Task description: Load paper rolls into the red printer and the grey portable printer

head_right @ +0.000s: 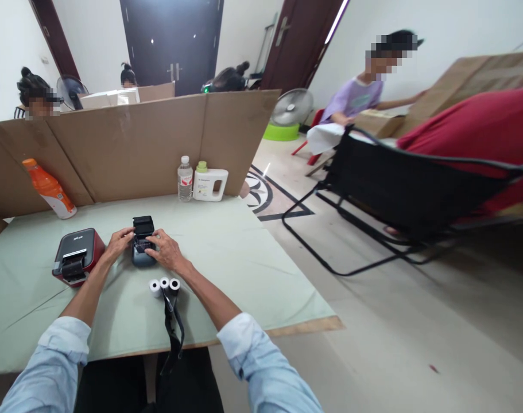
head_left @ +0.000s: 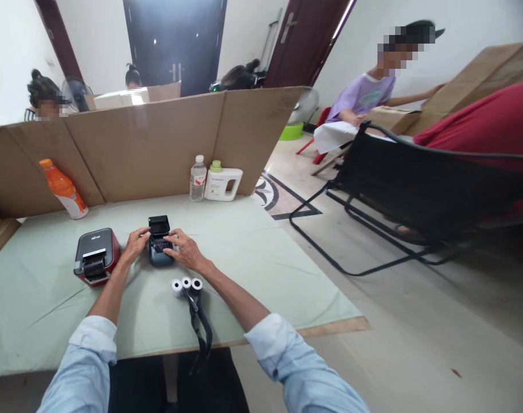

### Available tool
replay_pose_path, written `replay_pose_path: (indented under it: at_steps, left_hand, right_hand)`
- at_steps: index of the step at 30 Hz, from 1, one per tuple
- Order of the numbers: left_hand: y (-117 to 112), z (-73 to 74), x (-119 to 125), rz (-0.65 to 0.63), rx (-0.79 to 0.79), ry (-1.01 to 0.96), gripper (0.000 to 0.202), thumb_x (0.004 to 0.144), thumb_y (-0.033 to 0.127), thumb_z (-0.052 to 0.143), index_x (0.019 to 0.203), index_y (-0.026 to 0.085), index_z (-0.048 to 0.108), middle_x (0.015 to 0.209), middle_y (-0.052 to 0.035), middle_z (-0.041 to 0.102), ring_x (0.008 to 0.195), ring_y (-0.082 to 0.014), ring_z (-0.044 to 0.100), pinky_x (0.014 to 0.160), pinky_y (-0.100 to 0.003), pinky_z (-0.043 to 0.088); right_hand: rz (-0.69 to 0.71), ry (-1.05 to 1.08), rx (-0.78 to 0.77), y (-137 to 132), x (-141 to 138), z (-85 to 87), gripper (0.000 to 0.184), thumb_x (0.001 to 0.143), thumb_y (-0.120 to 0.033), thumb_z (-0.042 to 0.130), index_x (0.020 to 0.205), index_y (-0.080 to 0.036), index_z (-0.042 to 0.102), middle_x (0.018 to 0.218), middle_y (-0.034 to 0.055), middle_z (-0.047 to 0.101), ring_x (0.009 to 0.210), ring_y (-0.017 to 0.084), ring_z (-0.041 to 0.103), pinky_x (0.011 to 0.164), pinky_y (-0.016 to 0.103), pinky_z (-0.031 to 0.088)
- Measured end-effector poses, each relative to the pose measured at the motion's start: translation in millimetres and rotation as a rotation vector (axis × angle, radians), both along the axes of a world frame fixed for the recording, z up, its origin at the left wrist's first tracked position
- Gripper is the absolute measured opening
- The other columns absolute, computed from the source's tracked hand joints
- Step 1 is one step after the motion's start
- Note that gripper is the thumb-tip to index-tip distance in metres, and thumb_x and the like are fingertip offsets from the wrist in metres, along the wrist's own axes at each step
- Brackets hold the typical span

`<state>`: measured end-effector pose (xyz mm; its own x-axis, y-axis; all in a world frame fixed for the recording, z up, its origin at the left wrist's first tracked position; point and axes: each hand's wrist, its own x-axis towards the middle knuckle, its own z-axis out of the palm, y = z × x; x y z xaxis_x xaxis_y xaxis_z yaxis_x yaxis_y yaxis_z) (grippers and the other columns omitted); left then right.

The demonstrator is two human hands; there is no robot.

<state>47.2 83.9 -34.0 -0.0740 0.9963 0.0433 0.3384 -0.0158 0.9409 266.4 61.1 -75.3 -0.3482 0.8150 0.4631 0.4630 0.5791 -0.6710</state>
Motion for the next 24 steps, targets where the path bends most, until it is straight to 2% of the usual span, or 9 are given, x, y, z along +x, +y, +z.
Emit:
replay_pose_path:
  at_steps: [3, 6, 9, 11, 14, 15, 18, 20, 24]
  left_hand:
    - [-4, -1.8, -4, -0.075, 0.041, 0.068, 0.032, 0.072, 0.023, 0.070, 0.101, 0.018, 0.080, 0.113, -0.0108, 0.077, 0.106, -0.0269, 0.068, 0.095, -0.037, 0.055]
    - [-8, -3.7, -8, -0.133, 0.063, 0.116, 0.038, 0.066, 0.016, 0.069, 0.101, 0.020, 0.081, 0.116, -0.0087, 0.075, 0.105, -0.0255, 0.068, 0.102, -0.039, 0.052]
    - [-10, -5.9, -11, -0.223, 0.126, 0.187, 0.042, 0.064, 0.017, 0.073, 0.105, 0.021, 0.082, 0.118, -0.0092, 0.073, 0.112, -0.0270, 0.066, 0.108, -0.041, 0.048]
    - [-10, -7.7, -10, -0.212, 0.145, 0.224, 0.037, 0.064, 0.021, 0.078, 0.101, 0.022, 0.083, 0.121, -0.0095, 0.071, 0.121, -0.0295, 0.062, 0.114, -0.042, 0.044]
    - [-7, -10.6, -4, -0.125, 0.122, 0.253, 0.019, 0.069, 0.027, 0.077, 0.087, 0.024, 0.083, 0.126, -0.0085, 0.070, 0.131, -0.0314, 0.057, 0.117, -0.042, 0.041]
    - [-6, -11.3, -2, -0.106, 0.117, 0.261, 0.014, 0.072, 0.027, 0.075, 0.083, 0.024, 0.083, 0.127, -0.0080, 0.070, 0.132, -0.0312, 0.056, 0.117, -0.042, 0.041]
    - [-2, -12.2, 2, -0.076, 0.136, 0.288, 0.011, 0.077, 0.025, 0.070, 0.078, 0.023, 0.081, 0.126, -0.0074, 0.070, 0.131, -0.0299, 0.056, 0.117, -0.042, 0.041]
    - [0, -11.8, 3, -0.065, 0.156, 0.310, 0.012, 0.079, 0.023, 0.067, 0.078, 0.023, 0.080, 0.126, -0.0083, 0.068, 0.129, -0.0294, 0.057, 0.115, -0.041, 0.043]
    - [-4, -9.3, 4, -0.073, 0.197, 0.363, 0.012, 0.083, 0.024, 0.067, 0.081, 0.020, 0.079, 0.128, -0.0114, 0.063, 0.126, -0.0291, 0.059, 0.112, -0.041, 0.045]
  right_hand:
    - [0.024, -0.013, 0.012, 5, -2, 3.0, 0.024, 0.092, -0.029, 0.072, 0.116, -0.029, 0.078, 0.123, 0.0066, 0.062, 0.095, 0.019, 0.063, 0.091, 0.036, 0.053]
    - [0.031, 0.026, -0.011, 12, -5, 4.4, 0.017, 0.094, -0.027, 0.068, 0.107, -0.027, 0.080, 0.113, 0.0055, 0.066, 0.087, 0.017, 0.063, 0.087, 0.034, 0.053]
    - [0.035, 0.092, -0.048, 19, -6, 5.6, 0.016, 0.095, -0.025, 0.066, 0.101, -0.025, 0.080, 0.101, 0.0050, 0.067, 0.085, 0.017, 0.063, 0.084, 0.033, 0.052]
    - [0.042, 0.123, -0.063, 22, -6, 7.0, 0.016, 0.095, -0.025, 0.064, 0.099, -0.024, 0.080, 0.096, 0.0048, 0.067, 0.087, 0.018, 0.064, 0.084, 0.033, 0.052]
    - [0.092, 0.129, -0.080, 24, -3, 10.0, 0.017, 0.094, -0.029, 0.066, 0.104, -0.023, 0.078, 0.097, 0.0048, 0.067, 0.085, 0.017, 0.063, 0.084, 0.033, 0.052]
    - [0.121, 0.124, -0.091, 25, -1, 11.3, 0.020, 0.092, -0.032, 0.070, 0.109, -0.022, 0.077, 0.100, 0.0048, 0.067, 0.083, 0.017, 0.062, 0.083, 0.033, 0.052]
    - [0.187, 0.098, -0.118, 26, 3, 15.1, 0.049, 0.079, -0.036, 0.083, 0.124, -0.022, 0.071, 0.108, 0.0048, 0.068, 0.080, 0.016, 0.061, 0.081, 0.033, 0.053]
    - [0.174, 0.076, -0.113, 28, 2, 17.8, 0.055, 0.075, -0.032, 0.086, 0.127, -0.022, 0.070, 0.109, 0.0048, 0.069, 0.080, 0.017, 0.061, 0.082, 0.033, 0.052]
    - [0.093, 0.070, -0.081, 33, -9, 23.8, 0.021, 0.086, -0.022, 0.070, 0.104, -0.022, 0.079, 0.098, 0.0045, 0.074, 0.081, 0.018, 0.064, 0.081, 0.032, 0.050]
